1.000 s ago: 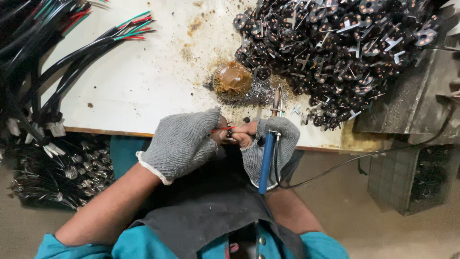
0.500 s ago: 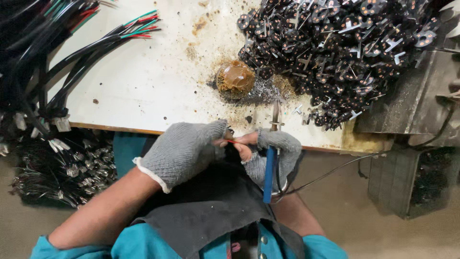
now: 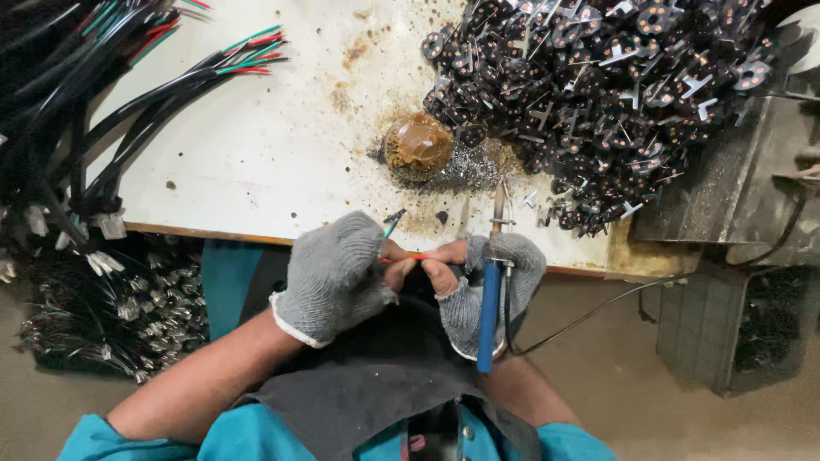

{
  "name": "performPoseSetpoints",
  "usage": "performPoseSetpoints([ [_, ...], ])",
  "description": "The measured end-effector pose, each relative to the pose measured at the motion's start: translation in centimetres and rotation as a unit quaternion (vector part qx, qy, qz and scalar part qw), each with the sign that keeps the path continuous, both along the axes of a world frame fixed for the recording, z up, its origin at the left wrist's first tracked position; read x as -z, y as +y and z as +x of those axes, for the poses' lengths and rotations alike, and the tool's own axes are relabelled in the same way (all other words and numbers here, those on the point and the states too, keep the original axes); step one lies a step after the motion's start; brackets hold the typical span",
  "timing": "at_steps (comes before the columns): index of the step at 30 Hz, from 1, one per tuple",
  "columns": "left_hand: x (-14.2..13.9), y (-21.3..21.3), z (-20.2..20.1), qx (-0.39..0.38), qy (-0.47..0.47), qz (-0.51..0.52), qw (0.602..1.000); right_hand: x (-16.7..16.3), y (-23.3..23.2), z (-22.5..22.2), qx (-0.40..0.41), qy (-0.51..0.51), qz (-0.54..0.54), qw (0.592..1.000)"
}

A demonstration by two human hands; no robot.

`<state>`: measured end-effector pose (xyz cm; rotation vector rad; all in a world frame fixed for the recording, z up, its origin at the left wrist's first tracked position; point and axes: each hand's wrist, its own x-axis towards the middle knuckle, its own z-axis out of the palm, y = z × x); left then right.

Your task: The person, wearing fingerless gloves, solders wires onto small black electrical components at a workbench. They hold a wire against a component, apply a soldering iron, dip the joint in flux, and set finished assemblies aside while taking new wires and components from piles on the bench.

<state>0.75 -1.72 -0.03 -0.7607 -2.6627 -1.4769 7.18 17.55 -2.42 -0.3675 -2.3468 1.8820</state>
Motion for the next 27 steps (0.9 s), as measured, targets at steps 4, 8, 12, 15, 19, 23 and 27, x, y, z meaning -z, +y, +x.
performPoseSetpoints([
  [4, 0.0, -0.9, -3.9, -0.132, -0.065, -0.015, 0.989, 1.0, 0.7, -1.8, -0.016, 0.097, 0.135, 0.986],
  [8, 1.0, -1.2, -6.9, -0.130, -0.127, 0.002, 0.983, 2.1, 1.0, -3.3, -0.046, 0.165, 0.171, 0.970],
  [12, 1.3, -0.4, -7.2, -0.120, -0.103, -0.053, 0.986, 2.2, 0.7, -3.5, -0.041, 0.173, 0.160, 0.971],
  [15, 1.3, 0.0, -7.1, -0.135, -0.064, -0.065, 0.987, 2.1, 0.5, -3.1, -0.028, 0.200, 0.137, 0.970],
  [19, 1.4, 0.0, -7.1, -0.132, -0.089, -0.040, 0.986, 2.2, 0.4, -3.0, -0.058, 0.138, 0.179, 0.972],
  [23, 1.2, 0.1, -6.9, -0.130, -0.039, -0.048, 0.990, 1.8, 0.3, -3.5, -0.057, 0.171, 0.119, 0.976],
  [27, 0.0, -1.0, -5.9, -0.112, -0.037, -0.007, 0.993, 0.3, 0.4, -3.7, -0.051, 0.195, 0.120, 0.972],
])
